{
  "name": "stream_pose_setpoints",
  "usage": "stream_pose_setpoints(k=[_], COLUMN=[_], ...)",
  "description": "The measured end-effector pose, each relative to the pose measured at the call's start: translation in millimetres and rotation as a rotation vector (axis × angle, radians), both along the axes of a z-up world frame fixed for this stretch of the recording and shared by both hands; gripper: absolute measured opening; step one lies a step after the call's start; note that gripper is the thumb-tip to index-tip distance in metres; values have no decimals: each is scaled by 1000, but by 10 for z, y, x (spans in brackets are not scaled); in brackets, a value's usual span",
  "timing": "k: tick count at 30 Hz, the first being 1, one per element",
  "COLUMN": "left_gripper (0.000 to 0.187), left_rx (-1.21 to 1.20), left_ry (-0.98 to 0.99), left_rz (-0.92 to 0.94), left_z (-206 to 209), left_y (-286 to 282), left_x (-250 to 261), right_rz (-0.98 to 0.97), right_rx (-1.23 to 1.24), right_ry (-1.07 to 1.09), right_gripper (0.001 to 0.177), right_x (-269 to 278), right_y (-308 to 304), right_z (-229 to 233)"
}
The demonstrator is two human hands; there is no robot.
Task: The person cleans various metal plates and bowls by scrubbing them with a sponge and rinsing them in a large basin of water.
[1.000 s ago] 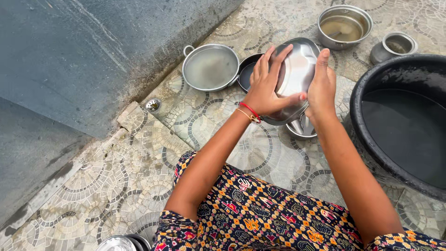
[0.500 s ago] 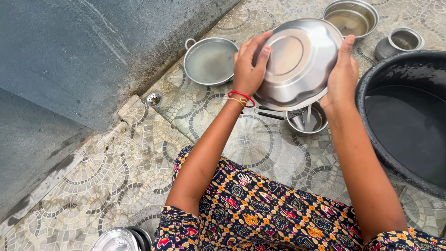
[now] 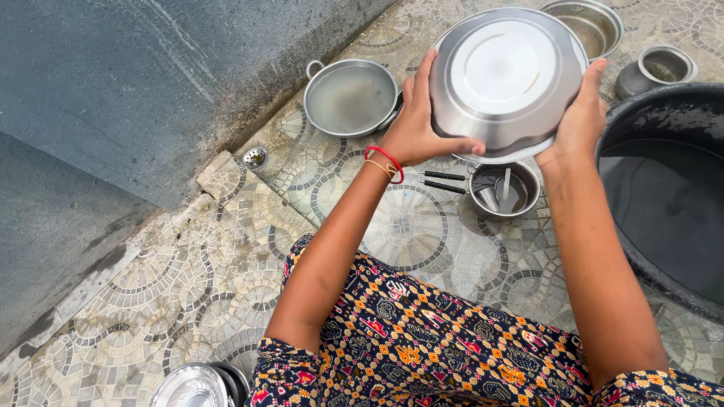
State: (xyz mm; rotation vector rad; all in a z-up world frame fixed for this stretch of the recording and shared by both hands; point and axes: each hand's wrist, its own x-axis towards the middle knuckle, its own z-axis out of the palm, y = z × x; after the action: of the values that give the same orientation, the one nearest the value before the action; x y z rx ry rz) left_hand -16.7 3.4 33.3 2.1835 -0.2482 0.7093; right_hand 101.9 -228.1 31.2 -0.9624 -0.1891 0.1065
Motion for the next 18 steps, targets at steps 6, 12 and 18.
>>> stream_pose_setpoints(k=[6, 12, 18], left_gripper=[112, 40, 62], left_rx=[-86, -555, -566], left_ry=[-42, 30, -71], left_rz=[117, 154, -341], left_z=[76, 204, 308], left_y=[-112, -57, -98], left_x=[-22, 44, -140], right_rz=[81, 160, 69], right_rx=[89, 74, 71], right_ry=[125, 176, 97], right_gripper=[58, 53, 59], right_x=[66, 124, 241], right_y=[-50, -87, -179], right_z=[-98, -164, -200])
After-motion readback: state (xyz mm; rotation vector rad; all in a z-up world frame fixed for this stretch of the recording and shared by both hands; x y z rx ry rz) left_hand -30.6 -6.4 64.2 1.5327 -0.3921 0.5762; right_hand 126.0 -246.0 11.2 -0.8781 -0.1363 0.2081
